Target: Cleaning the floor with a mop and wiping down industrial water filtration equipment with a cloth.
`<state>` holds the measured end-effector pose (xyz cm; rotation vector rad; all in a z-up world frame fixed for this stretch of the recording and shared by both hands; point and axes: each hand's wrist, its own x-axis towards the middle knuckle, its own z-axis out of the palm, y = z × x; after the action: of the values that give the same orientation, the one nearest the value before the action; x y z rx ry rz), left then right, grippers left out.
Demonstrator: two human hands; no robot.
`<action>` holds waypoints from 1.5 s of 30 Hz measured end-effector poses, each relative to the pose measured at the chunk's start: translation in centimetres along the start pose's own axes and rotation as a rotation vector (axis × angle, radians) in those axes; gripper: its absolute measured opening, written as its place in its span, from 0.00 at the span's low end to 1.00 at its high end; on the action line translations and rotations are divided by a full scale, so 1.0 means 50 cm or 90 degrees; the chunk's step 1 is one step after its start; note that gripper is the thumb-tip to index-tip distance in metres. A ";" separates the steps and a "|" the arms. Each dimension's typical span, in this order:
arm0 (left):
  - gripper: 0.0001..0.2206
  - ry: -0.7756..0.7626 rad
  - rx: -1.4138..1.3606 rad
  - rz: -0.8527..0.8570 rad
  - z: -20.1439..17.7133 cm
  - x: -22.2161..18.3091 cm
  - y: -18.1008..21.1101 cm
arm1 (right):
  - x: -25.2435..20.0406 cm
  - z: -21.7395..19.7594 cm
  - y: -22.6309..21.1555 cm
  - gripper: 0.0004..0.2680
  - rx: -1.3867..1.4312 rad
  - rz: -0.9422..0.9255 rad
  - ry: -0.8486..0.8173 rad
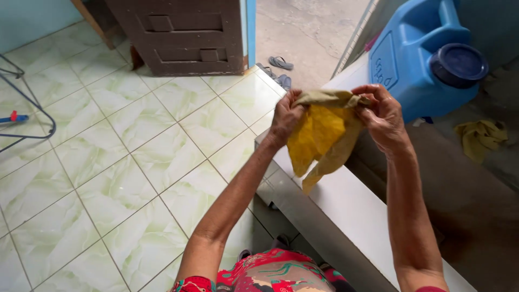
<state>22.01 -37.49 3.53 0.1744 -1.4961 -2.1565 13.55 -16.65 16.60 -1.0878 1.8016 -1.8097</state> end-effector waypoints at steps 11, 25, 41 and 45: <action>0.20 -0.095 0.065 0.037 0.036 -0.004 0.186 | 0.000 -0.013 0.054 0.08 0.309 0.042 0.024; 0.36 -0.368 0.905 0.051 -0.101 -0.033 -0.019 | -0.059 0.167 0.256 0.22 -0.650 0.010 0.081; 0.25 -0.386 0.697 0.269 -0.110 0.103 -0.222 | 0.050 0.234 0.390 0.13 -0.586 0.055 0.367; 0.23 -0.342 0.719 0.301 -0.075 0.211 -0.297 | 0.140 0.155 0.451 0.11 -0.622 -0.010 0.390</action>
<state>9.42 -41.66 -9.48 -0.3792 -2.5812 -0.8237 8.90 -29.67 -4.05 -0.8289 3.2254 -1.3015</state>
